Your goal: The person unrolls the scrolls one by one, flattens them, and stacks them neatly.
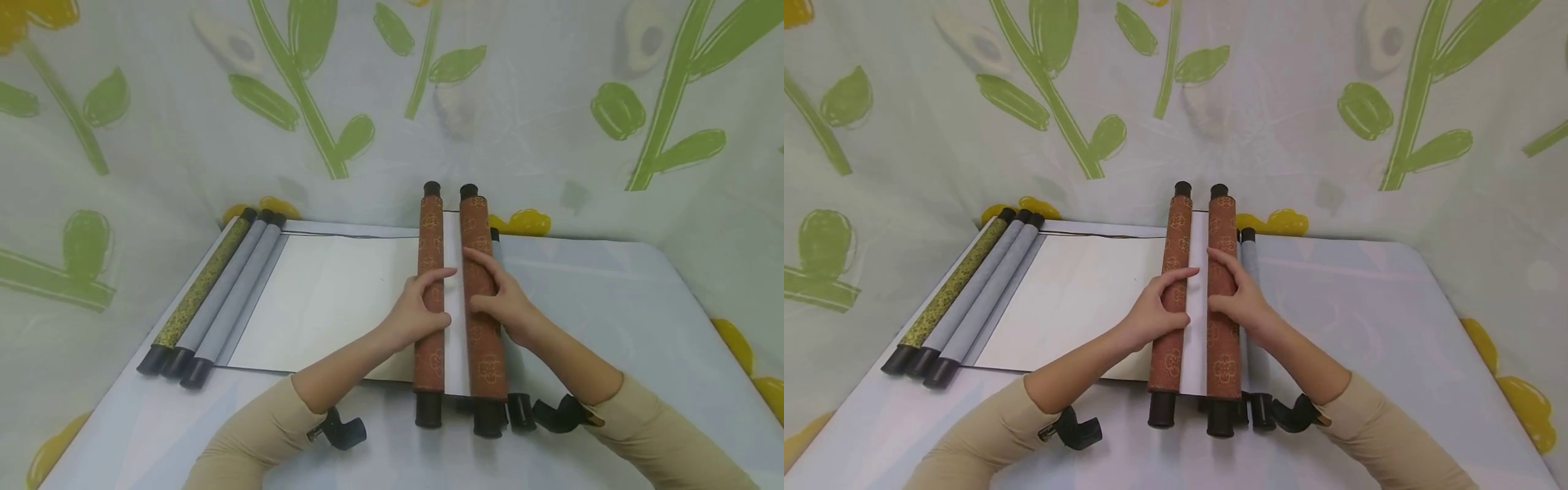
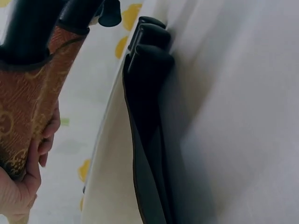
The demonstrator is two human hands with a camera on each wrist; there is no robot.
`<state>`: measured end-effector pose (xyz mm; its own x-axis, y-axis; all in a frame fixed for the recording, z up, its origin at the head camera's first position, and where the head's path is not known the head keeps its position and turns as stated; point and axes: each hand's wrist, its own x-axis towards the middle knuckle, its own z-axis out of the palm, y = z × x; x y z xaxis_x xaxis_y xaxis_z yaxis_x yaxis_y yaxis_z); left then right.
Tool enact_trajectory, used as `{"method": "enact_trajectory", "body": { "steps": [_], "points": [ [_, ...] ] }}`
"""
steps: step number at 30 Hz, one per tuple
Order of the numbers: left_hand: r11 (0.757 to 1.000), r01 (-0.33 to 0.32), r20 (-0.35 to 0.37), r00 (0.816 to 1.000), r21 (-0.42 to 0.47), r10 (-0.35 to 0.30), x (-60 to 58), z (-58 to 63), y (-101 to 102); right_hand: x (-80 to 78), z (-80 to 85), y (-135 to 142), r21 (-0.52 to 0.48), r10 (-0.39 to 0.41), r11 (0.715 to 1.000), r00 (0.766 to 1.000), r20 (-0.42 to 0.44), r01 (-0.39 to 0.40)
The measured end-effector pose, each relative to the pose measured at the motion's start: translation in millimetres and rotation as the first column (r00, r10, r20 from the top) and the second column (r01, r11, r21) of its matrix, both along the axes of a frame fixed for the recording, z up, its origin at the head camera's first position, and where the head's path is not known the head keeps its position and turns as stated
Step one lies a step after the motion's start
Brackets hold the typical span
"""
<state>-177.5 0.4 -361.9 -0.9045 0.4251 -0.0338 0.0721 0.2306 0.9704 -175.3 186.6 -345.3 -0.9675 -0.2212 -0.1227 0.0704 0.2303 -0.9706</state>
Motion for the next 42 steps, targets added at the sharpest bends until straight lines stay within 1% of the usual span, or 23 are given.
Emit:
{"method": "enact_trajectory", "body": {
  "steps": [3, 5, 7, 9, 12, 18, 22, 28, 33, 38, 42],
  "points": [
    [1.000, -0.007, -0.065, 0.998, 0.005, 0.008, -2.5, -0.9, -0.4, 1.1, -0.9, -6.5, 0.042, -0.069, 0.997, 0.997, -0.022, 0.070],
    [1.000, -0.011, -0.103, 0.995, 0.011, 0.012, -3.7, -1.0, -1.2, 1.4, -0.6, -9.9, 0.069, -0.093, 0.993, 0.995, -0.043, 0.096],
    [1.000, -0.012, -0.120, 0.993, 0.021, 0.014, -5.2, -1.2, -1.7, 0.7, -0.1, -11.3, 0.086, -0.099, 0.991, 0.994, -0.056, 0.103],
    [1.000, -0.018, -0.113, 0.993, 0.021, 0.020, -5.8, -0.9, -2.3, -0.4, 1.1, -11.9, 0.105, -0.097, 0.989, 0.993, -0.062, 0.103],
    [1.000, -0.030, -0.085, 0.996, -0.003, 0.030, -6.6, 0.0, -3.7, -2.8, 3.2, -11.5, 0.137, -0.089, 0.986, 0.995, -0.056, 0.096],
    [0.993, -0.040, -0.059, 0.998, -0.112, 0.033, -8.2, 3.5, -9.2, -4.3, 4.9, -3.2, 0.191, -0.051, 0.980, 0.999, -0.018, 0.054],
    [0.988, -0.050, -0.034, 0.998, -0.148, 0.045, -10.6, 2.8, -9.5, -4.7, 3.4, 1.3, 0.209, -0.062, 0.976, 0.998, -0.008, 0.062],
    [0.988, -0.078, -0.057, 0.996, -0.135, 0.071, -12.5, 0.4, -6.8, -4.9, -0.1, -0.1, 0.275, -0.083, 0.956, 0.995, -0.064, 0.097],
    [0.988, -0.087, -0.054, 0.995, -0.126, 0.081, -14.4, 0.0, -7.3, -6.1, 3.0, 2.1, 0.321, -0.096, 0.940, 0.993, -0.072, 0.114],
    [0.984, -0.104, -0.042, 0.994, -0.142, 0.099, -16.3, -1.7, -8.5, -8.2, 4.4, 7.2, 0.328, -0.091, 0.938, 0.993, -0.081, 0.113],
    [0.985, -0.108, -0.042, 0.994, -0.133, 0.103, -16.7, -5.2, -10.3, -8.0, 3.0, 10.5, 0.334, -0.088, 0.936, 0.994, -0.071, 0.107]
  ]
}}
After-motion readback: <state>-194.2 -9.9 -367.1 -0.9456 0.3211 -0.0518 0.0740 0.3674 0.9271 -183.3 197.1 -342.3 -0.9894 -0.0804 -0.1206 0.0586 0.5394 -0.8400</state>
